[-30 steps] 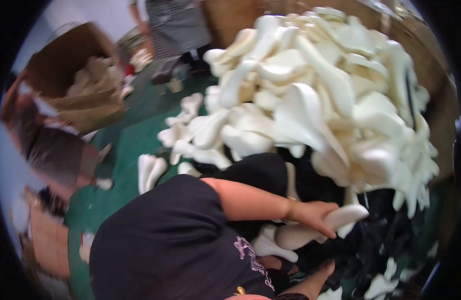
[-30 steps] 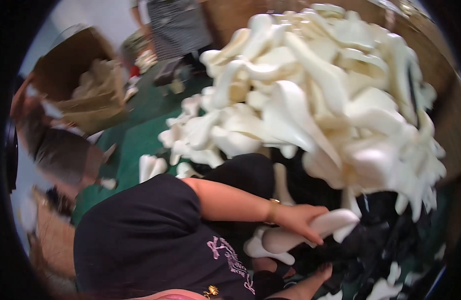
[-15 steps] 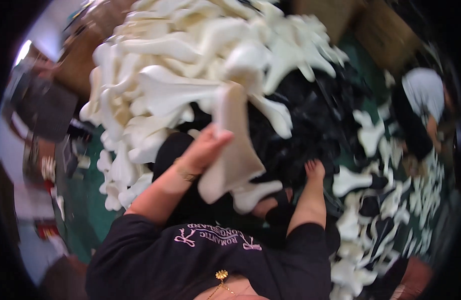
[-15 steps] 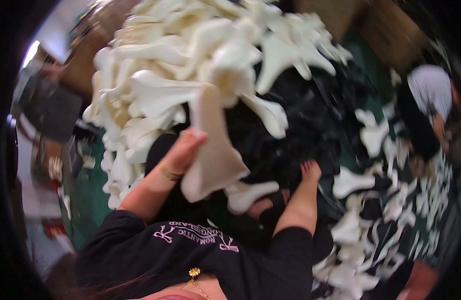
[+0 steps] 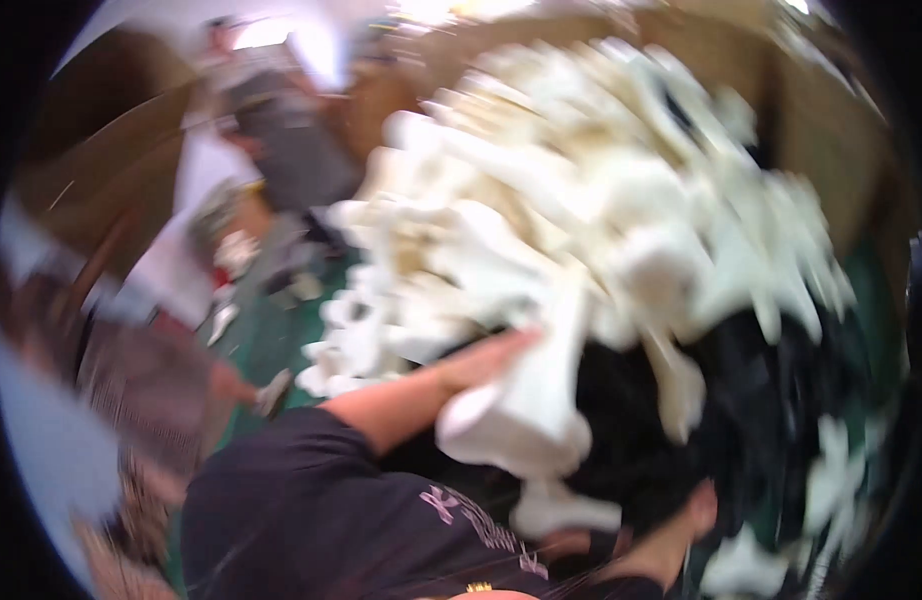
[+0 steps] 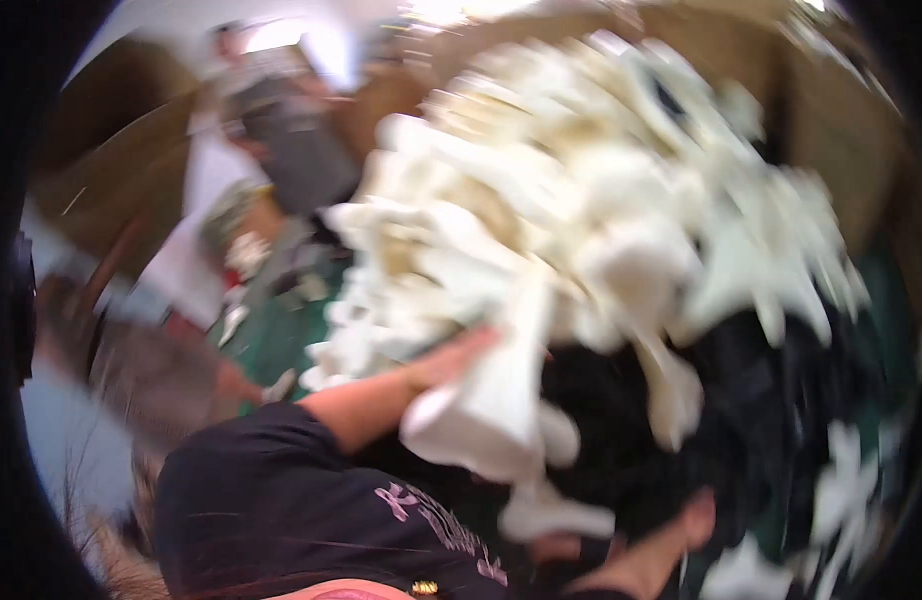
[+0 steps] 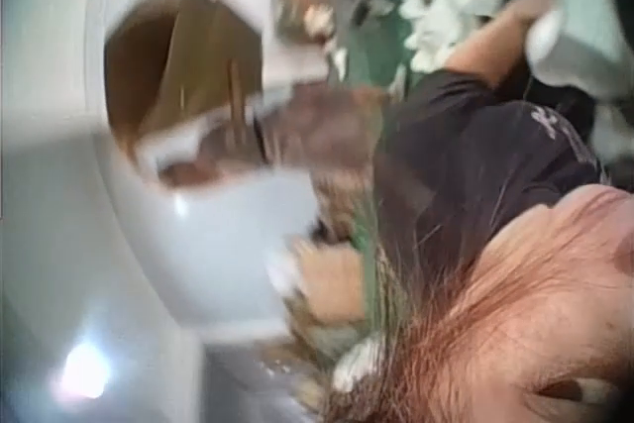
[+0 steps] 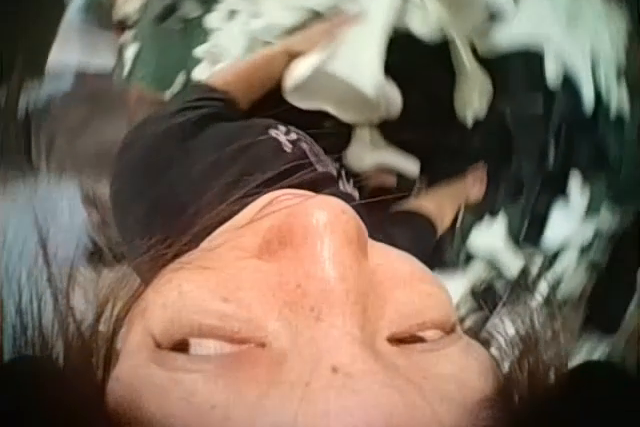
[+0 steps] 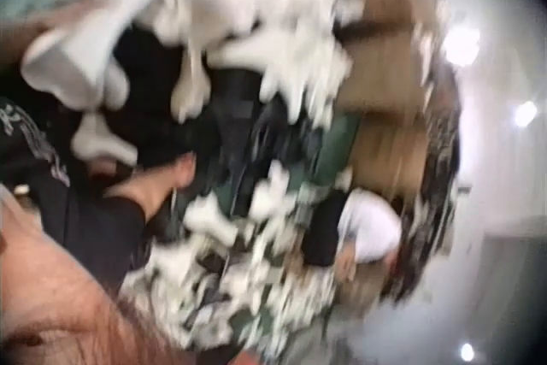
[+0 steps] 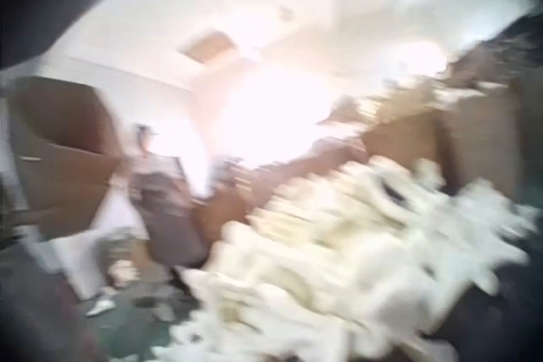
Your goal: Assemble bicycle saddles by fitting black covers onto white foam cores.
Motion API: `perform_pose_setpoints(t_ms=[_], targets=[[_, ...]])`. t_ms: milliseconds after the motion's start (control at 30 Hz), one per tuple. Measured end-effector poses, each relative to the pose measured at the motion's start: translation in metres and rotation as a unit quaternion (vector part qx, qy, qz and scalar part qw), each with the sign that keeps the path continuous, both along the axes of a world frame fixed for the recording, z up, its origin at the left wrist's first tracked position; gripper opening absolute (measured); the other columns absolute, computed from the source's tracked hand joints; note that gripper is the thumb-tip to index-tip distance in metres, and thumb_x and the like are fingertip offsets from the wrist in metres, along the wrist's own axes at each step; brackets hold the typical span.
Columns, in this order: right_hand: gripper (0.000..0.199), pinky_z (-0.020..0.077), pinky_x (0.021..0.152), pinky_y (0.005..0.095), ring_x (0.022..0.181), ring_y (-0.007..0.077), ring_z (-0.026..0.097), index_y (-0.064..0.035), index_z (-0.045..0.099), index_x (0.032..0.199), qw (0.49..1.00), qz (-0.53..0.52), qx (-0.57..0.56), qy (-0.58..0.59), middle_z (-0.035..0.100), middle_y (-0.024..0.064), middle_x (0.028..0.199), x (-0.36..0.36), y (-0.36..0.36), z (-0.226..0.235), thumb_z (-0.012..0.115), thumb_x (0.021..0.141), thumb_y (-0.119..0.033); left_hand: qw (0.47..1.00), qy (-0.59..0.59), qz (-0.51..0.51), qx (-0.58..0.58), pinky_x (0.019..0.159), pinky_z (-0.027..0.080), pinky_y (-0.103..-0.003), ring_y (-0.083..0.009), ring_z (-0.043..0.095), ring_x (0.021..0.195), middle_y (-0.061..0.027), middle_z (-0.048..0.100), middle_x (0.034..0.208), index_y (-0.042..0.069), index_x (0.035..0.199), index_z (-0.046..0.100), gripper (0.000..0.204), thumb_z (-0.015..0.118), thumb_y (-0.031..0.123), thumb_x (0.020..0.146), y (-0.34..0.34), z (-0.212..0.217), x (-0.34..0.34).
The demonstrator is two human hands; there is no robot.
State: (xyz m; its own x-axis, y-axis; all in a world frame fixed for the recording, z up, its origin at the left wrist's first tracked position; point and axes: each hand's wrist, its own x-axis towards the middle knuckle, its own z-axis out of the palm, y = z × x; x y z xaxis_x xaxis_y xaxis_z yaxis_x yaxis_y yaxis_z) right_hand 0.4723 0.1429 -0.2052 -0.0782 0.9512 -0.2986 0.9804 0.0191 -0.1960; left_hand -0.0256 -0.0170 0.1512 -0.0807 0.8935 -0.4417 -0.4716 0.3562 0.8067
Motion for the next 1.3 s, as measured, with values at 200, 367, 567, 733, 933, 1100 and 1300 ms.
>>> perform_pose_setpoints(t_ms=[200,367,567,733,933,1100,1300], targets=[[0.022,0.0512,0.082,0.0493,0.092,0.0286,0.057,0.0002,0.056,0.104,0.075,0.6,-0.025,-0.796,0.058,0.0172,0.102,-0.027,0.072,-0.018,0.048,0.09,-0.014,0.997,-0.058,0.057,0.017,0.086,0.051,-0.03,-0.0137,0.063,0.093,-0.0065,0.062,0.113,0.003,0.134,0.044,0.064,0.05,0.051,0.093,-0.014,0.048,0.021],[0.023,0.0476,0.086,0.0627,0.098,0.0318,0.056,-0.0007,0.053,0.109,0.118,0.571,-0.11,-0.805,0.057,0.0182,0.104,0.009,0.107,-0.057,0.047,0.09,-0.012,0.996,-0.025,0.081,-0.01,0.088,0.051,-0.03,-0.0154,0.063,0.097,-0.0081,0.062,0.116,0.001,0.133,0.046,0.058,0.045,0.046,0.096,0.009,0.053,0.03],[0.024,0.0451,0.088,0.0629,0.105,0.0296,0.055,-0.0054,0.052,0.112,0.002,0.595,-0.135,-0.792,0.057,0.0104,0.108,-0.012,0.105,-0.048,0.047,0.09,-0.012,0.997,-0.043,0.064,-0.003,0.088,0.051,-0.036,-0.0214,0.063,0.097,-0.0131,0.062,0.11,0.002,0.137,0.04,0.066,0.045,0.052,0.094,0.012,0.053,0.032],[0.031,0.0434,0.094,0.0525,0.112,0.025,0.052,-0.012,0.052,0.121,-0.098,0.568,-0.183,-0.796,0.055,0.0041,0.119,-0.03,0.075,-0.002,0.048,0.093,-0.023,0.997,-0.063,0.041,0.01,0.087,0.051,-0.035,-0.0196,0.063,0.096,-0.0116,0.063,0.109,0.004,0.135,0.042,0.066,0.047,0.054,0.092,0.0,0.055,0.038],[0.037,0.0556,0.076,0.0334,0.091,0.0258,0.062,0.0006,0.058,0.114,-0.23,0.509,-0.219,-0.8,0.06,0.0149,0.113,-0.104,0.05,0.171,0.06,0.089,-0.027,0.995,-0.077,0.028,0.05,0.083,0.053,-0.032,-0.0158,0.064,0.09,-0.0074,0.064,0.106,0.004,0.132,0.047,0.064,0.053,0.052,0.091,-0.016,0.044,0.026],[0.036,0.0568,0.075,0.0378,0.092,0.0276,0.056,0.004,0.046,0.118,-0.445,0.39,-0.322,-0.74,0.051,0.0195,0.116,-0.129,0.024,0.283,0.051,0.086,-0.01,0.992,-0.108,0.01,0.072,0.081,0.053,-0.032,-0.0168,0.065,0.087,-0.0071,0.066,0.102,0.004,0.123,0.054,0.055,0.056,0.049,0.09,-0.026,0.05,0.033],[0.058,0.0373,0.101,0.0375,0.117,0.0315,0.048,0.003,0.031,0.14,-0.505,0.286,-0.466,-0.668,0.041,0.0216,0.136,-0.132,-0.062,0.381,0.049,0.086,-0.01,0.984,-0.147,0.014,0.096,0.083,0.051,-0.035,-0.0198,0.064,0.086,-0.008,0.067,0.099,0.005,0.112,0.059,0.042,0.056,0.042,0.092,-0.032,0.037,0.035]])
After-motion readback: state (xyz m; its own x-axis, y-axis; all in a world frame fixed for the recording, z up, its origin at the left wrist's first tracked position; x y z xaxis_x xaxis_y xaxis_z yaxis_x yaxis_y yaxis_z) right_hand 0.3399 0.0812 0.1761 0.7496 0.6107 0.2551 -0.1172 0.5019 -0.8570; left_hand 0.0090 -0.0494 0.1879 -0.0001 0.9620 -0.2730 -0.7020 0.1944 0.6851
